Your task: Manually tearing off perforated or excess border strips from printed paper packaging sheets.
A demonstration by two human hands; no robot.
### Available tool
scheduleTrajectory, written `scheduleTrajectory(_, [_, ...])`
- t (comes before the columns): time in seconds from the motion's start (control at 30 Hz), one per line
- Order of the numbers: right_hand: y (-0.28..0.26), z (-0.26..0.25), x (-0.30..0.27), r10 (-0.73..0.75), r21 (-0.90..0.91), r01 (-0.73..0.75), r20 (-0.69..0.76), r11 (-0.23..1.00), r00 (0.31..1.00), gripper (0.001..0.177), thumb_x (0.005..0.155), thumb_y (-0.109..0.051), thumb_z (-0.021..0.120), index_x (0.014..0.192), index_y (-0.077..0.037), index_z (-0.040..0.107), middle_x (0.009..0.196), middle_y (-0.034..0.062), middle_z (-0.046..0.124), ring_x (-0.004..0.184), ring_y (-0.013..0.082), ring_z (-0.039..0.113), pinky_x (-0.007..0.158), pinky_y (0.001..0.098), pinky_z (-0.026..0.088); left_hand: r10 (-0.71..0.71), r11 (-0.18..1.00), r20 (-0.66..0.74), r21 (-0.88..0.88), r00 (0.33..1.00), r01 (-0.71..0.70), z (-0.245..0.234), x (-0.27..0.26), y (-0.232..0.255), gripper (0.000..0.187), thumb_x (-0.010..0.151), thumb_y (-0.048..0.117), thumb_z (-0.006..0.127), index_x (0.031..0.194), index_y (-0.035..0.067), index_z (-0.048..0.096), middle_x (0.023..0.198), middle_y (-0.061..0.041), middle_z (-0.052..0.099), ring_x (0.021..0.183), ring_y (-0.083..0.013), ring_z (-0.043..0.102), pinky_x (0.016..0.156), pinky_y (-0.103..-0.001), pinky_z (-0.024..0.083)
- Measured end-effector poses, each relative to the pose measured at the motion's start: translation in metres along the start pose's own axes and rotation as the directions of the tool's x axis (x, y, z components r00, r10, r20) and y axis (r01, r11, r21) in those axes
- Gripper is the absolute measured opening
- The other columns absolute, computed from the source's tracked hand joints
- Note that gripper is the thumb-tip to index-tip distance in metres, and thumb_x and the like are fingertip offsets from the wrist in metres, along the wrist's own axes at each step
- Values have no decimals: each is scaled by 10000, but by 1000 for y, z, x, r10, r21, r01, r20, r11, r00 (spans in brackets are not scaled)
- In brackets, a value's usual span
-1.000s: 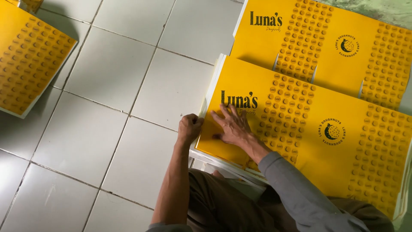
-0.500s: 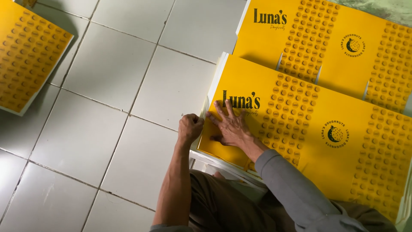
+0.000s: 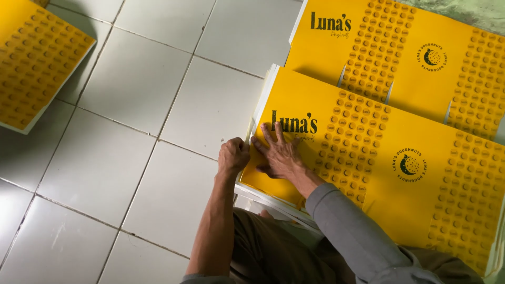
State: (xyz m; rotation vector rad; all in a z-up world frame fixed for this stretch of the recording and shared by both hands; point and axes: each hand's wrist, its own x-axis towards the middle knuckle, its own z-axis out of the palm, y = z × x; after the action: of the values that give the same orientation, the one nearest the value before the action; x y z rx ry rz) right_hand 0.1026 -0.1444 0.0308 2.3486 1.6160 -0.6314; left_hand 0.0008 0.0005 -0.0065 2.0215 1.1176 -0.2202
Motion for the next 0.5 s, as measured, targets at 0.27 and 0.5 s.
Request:
scheduleTrajectory(0.27, [0,-2,-11,-50,-41,48,-42,998,998,806,952,-689,464,1634,-314,256,1730,190,52,1524,579,94,865,855,430,-28,1000,-4,5,1000,28,4,5,-2,279,875,351,579,809,111,705,819,-180,693,874,-401,723,775,-517,575])
scheduleTrajectory(0.5, [2,10,-2,-32,24,33,-65,999,997,811,937,-681,500,1630,-332,262,1735,177,69,1525,579,93,885,871,413,-44,998,-1,-36,999,44,-1,8,-10,280,874,337,576,891,89,703,894,-211,707,985,-431,708,859,-542,558])
